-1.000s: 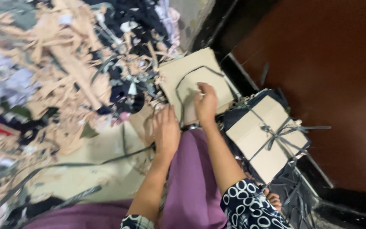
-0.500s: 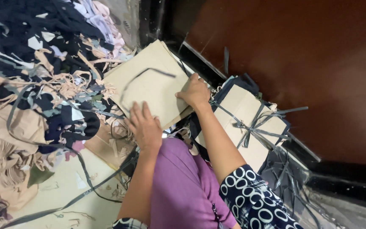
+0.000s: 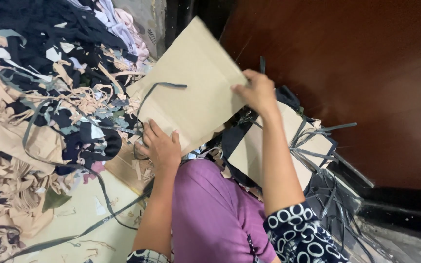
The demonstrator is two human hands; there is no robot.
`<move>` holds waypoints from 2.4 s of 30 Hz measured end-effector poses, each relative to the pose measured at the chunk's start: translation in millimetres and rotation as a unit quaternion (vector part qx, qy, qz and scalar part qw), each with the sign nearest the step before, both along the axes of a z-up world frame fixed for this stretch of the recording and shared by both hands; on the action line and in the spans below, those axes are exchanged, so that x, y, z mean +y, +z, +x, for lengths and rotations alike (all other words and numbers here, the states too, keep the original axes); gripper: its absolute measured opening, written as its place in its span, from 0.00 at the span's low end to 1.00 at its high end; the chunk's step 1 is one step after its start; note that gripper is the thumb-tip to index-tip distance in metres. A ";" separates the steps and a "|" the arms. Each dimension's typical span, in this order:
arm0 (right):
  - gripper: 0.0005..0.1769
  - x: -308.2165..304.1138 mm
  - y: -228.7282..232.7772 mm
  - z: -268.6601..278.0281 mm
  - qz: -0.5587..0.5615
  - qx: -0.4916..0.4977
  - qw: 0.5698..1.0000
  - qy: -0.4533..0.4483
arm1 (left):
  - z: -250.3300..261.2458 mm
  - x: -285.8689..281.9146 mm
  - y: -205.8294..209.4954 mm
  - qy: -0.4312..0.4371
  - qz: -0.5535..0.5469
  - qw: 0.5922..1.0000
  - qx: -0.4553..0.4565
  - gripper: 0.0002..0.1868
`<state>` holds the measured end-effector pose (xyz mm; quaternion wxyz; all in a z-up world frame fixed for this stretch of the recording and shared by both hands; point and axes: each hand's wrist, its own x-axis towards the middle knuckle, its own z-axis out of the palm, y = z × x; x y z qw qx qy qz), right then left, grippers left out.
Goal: The person organizes and bundles fabric scraps using pieces of cardboard and plastic straps, tying knots by hand to secure the bundles.
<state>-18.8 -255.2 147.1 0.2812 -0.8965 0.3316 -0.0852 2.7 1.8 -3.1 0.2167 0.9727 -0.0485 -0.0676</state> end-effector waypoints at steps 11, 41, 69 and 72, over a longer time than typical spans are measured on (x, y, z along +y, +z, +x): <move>0.07 84.2 141.8 -134.6 -0.234 -0.271 0.925 0.131 | -44.4 32.2 42.3 -0.008 -0.349 0.918 -0.189 0.17; 0.49 366.1 -135.5 -94.3 -0.143 0.307 0.897 0.285 | -163.0 334.7 -13.3 0.264 -0.301 0.913 0.079 0.29; 0.29 423.0 -95.9 -60.0 -0.063 0.158 0.864 0.475 | -137.9 331.7 7.0 0.002 0.072 0.996 0.051 0.35; 0.37 429.9 -77.2 -106.4 -0.082 0.216 0.829 0.509 | -127.2 358.3 -41.8 0.058 0.140 0.988 0.025 0.29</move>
